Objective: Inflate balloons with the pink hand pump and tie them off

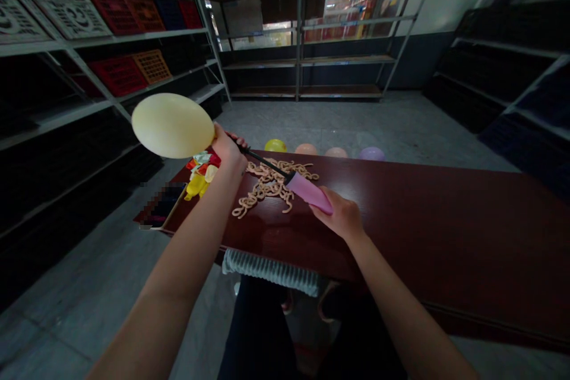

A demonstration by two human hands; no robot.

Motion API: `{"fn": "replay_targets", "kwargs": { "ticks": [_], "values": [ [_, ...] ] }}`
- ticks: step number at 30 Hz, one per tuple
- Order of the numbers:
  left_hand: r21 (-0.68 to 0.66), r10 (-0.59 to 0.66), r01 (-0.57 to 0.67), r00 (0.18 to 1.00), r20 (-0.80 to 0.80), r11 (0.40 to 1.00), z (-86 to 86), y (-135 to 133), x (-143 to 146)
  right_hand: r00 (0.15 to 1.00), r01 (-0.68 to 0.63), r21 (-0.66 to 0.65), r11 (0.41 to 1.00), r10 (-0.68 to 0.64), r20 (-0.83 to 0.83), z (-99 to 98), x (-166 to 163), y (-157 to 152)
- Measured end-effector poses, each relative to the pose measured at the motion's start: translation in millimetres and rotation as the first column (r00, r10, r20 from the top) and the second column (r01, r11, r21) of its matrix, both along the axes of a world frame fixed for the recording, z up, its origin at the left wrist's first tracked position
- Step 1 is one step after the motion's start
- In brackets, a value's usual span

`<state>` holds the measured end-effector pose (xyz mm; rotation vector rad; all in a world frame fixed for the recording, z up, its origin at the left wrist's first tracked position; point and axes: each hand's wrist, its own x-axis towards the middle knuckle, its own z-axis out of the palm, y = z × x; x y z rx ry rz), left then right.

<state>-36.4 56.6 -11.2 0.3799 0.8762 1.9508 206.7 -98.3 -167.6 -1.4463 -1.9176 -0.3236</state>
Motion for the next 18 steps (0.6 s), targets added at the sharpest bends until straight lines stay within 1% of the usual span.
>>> {"fn": "replay_targets", "kwargs": {
  "ticks": [3, 5, 10, 12, 15, 18],
  "values": [
    [0.013, -0.061, 0.062, 0.997, -0.037, 0.998, 1.3, 5.0, 23.8, 0.999, 0.012, 0.0, 1.0, -0.012, -0.036, 1.9, 1.2, 0.7],
    [0.013, -0.117, 0.118, 0.992, -0.05, 0.993, -1.8, 3.7, 41.2, 0.998, 0.017, -0.008, 1.0, -0.017, -0.062, 2.7, 1.2, 1.4],
    [0.008, -0.246, 0.247, 0.966, -0.076, 0.969, -24.1, -18.1, 89.5, 0.992, 0.038, -0.029, 0.999, -0.041, -0.121, 1.1, 1.5, 3.1],
    [-0.007, -0.279, 0.28, 0.957, -0.076, 0.96, -32.9, -28.4, 103.7, 0.99, 0.055, -0.039, 0.998, -0.06, -0.125, -0.1, 2.5, 3.6],
    [-0.022, -0.28, 0.279, 0.959, -0.053, 0.96, -40.5, -36.7, 110.7, 0.99, 0.065, -0.05, 0.997, -0.071, -0.12, -1.2, 4.0, 4.3],
    [-0.022, -0.286, 0.286, 0.958, -0.019, 0.958, -45.2, -37.9, 101.8, 0.992, 0.067, -0.038, 0.997, -0.071, -0.104, -0.7, 4.0, 5.4]
  ]
}}
